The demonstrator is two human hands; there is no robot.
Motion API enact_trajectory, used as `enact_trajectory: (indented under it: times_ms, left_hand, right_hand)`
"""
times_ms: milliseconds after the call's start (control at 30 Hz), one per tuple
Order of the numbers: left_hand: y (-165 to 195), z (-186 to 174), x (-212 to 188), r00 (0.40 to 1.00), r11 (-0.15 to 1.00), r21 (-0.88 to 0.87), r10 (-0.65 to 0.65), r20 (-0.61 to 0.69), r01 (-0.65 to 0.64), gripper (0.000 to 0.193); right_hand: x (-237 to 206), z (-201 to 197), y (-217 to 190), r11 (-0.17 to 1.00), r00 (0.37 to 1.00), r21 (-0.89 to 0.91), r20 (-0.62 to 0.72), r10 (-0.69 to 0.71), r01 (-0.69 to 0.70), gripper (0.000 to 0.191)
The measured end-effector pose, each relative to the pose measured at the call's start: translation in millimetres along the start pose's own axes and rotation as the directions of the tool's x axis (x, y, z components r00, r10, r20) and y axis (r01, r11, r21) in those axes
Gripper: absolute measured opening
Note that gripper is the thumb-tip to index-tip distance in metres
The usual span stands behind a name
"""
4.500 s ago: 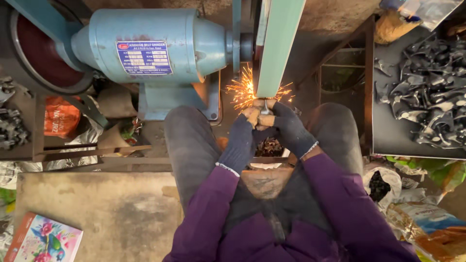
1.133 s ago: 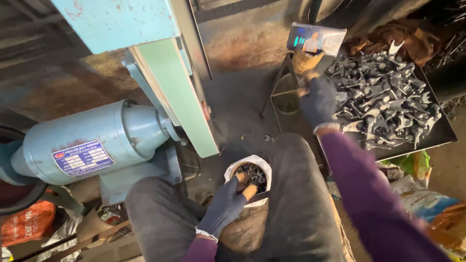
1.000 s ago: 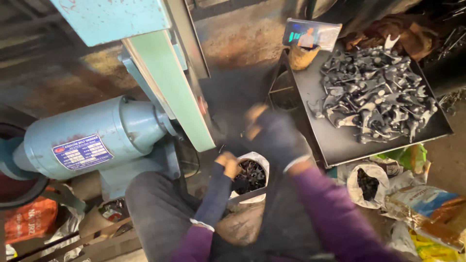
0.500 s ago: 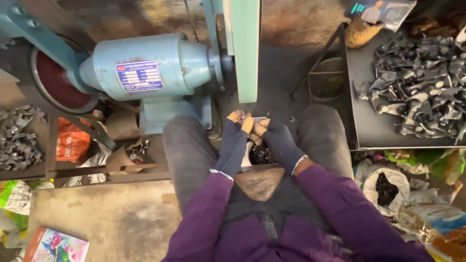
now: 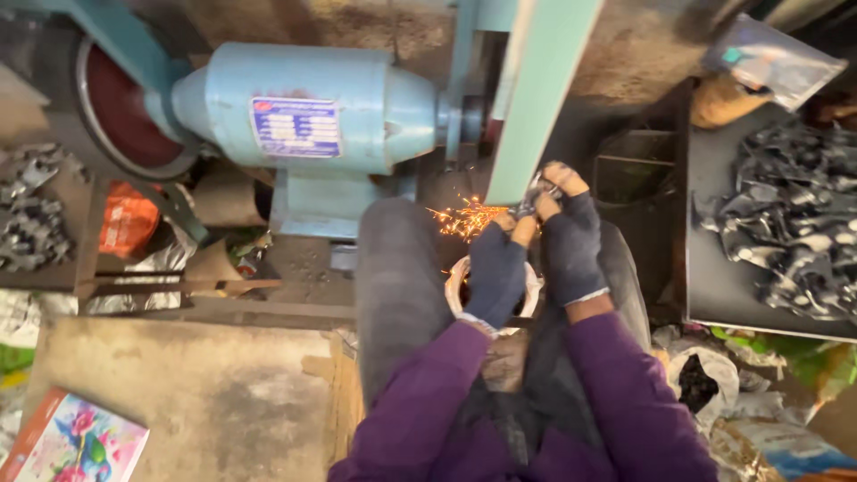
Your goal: The person sits on the floor at a belt grinder and sharpens small metal tool parts, holding each piece against the moving belt with both hands until sparks fly. They take parts one at a time from a tray of finished pieces, grind them, and place the ground pieces into a container on their lap.
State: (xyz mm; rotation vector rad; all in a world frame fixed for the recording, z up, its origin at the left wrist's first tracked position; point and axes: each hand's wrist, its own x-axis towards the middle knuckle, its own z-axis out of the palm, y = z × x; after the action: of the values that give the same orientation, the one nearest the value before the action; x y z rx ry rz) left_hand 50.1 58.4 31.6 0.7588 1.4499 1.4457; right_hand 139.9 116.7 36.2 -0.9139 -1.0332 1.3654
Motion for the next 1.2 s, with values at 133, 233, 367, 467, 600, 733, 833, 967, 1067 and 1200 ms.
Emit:
enact_trajectory:
  times_ms: [133, 233, 367, 467, 600, 733, 833, 967, 1067, 1200]
  left_hand:
    - [-2, 5, 3, 0.999, 0.999, -0.040, 0.022, -0.046, -0.023, 0.019]
    - [-9, -12, 3, 0.951, 0.952, 0.020, -0.307, 0.038, 0.306, 0.021]
    - [-23, -42, 11, 0.997, 0.994, -0.074, 0.083, 0.000, -0.083, 0.022]
    - [-33, -50, 23, 1.000, 0.996, -0.091, 0.000, 0.017, 0.002, 0.025]
    - [-37, -45, 29, 0.998, 0.997, -0.057, 0.051, -0.026, -0.052, 0.028]
    - [-25, -48, 29, 0.993, 0.992, 0.120, -0.031, -0.114, 0.044, 0.030]
    - [-18, -57, 30, 0.985, 0.991, 0.112, -0.048, -0.167, 0.067, 0.035]
    - [-27, -63, 33, 0.986, 0.978, 0.209, 0.037, -0.164, -0.002, 0.036]
    - [-45, -61, 35, 0.992, 0.997, -0.065, -0.058, -0.116, 0.051, 0.040]
    - [-56, -65, 34, 0.945, 0.921, -0.262, -0.319, -0.077, 0.289, 0.036]
  right_hand:
    - [13, 2, 2, 0.907, 0.952, 0.289, 0.056, 0.302, -0.305, 0.028]
    - [-4, -4, 0, 0.935, 0.999, -0.353, 0.008, -0.033, 0.034, 0.027]
    - [-35, -1, 7, 0.888, 0.980, -0.447, 0.104, 0.172, -0.108, 0.016]
    - [-45, 16, 22, 0.921, 0.979, -0.370, 0.103, 0.175, -0.126, 0.022]
    - [-43, 29, 31, 0.651, 0.995, -0.756, -0.102, -0.020, -0.065, 0.026]
    - [-41, 46, 37, 0.606, 0.985, -0.788, -0.168, -0.045, -0.107, 0.028]
    - [-41, 60, 45, 0.637, 0.983, -0.766, -0.171, -0.071, -0.087, 0.026]
    - [-39, 64, 50, 0.650, 0.986, -0.747, -0.166, 0.019, -0.138, 0.024]
    - [-32, 52, 41, 0.628, 0.988, -0.763, -0.112, 0.107, -0.154, 0.022]
    - [-18, 21, 16, 0.598, 0.972, -0.777, 0.234, -0.017, 0.198, 0.020]
